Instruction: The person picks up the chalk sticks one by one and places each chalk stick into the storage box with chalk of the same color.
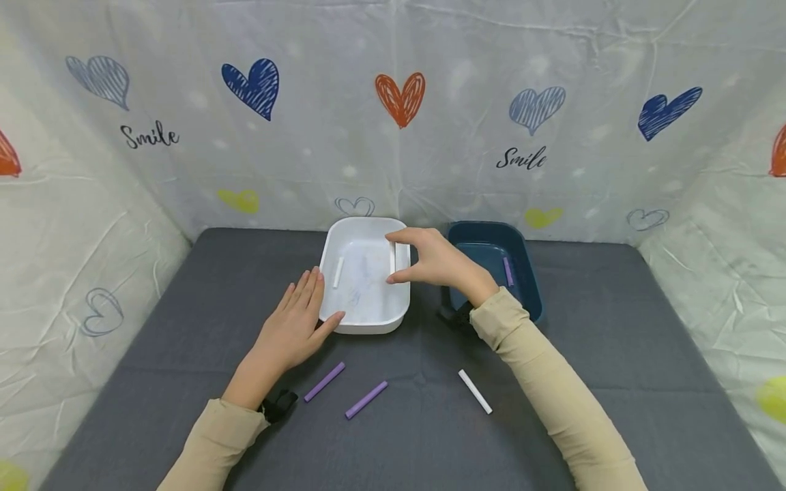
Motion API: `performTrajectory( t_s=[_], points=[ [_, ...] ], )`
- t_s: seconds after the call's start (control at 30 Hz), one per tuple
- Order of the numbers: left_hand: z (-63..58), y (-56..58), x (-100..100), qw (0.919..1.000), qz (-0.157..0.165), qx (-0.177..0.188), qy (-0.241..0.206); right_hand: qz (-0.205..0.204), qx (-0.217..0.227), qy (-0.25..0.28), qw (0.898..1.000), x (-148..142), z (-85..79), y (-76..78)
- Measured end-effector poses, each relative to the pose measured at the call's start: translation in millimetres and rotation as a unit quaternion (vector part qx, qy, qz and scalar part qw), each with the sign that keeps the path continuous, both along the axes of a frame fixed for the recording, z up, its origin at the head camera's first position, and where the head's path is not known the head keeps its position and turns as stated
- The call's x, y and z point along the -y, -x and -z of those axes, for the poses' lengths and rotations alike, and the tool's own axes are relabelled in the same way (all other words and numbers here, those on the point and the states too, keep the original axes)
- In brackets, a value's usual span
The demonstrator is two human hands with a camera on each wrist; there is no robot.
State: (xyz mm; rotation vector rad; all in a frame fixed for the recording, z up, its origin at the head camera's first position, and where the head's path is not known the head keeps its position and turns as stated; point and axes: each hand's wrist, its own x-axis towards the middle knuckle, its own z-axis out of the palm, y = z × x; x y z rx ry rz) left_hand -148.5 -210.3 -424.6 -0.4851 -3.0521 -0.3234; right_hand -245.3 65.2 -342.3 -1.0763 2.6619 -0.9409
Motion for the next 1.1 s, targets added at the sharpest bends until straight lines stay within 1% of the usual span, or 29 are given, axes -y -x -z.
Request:
performTrajectory(
  t_s=[0.17, 0.3, 0.53, 0.73, 0.93, 1.1],
  points=[
    [1.5, -0.8, 1, 1.0, -0.002, 0.002, 0.002, -0.008, 0.026, -0.027, 0.999, 14, -2.2, 4.7],
    [1.5, -1.2, 0, 1.0, 0.0, -0.001, 0.0, -0.011, 0.03, -0.056, 0.998, 24, -1.4, 9.4],
    [0.6, -1.5, 0, 1.0, 0.0, 0.007, -0.001, -0.019, 0.03, -0.096, 0.995, 47, 5.0, 21.3],
    [0.4, 0.0, 1, 1.0, 0.0, 0.006, -0.001, -0.022, 0.026, -0.111, 0.993, 65, 10.3, 33.2],
    [0.0, 0.3, 0, 1.0, 0.001, 0.009, 0.001, -0.006, 0.033, -0.115, 0.993, 76, 20.7, 42.2],
    [-0.3, 0.6, -2, 1.0, 0.001, 0.008, -0.001, 0.007, 0.032, -0.129, 0.991, 82, 37.0, 48.2]
  ],
)
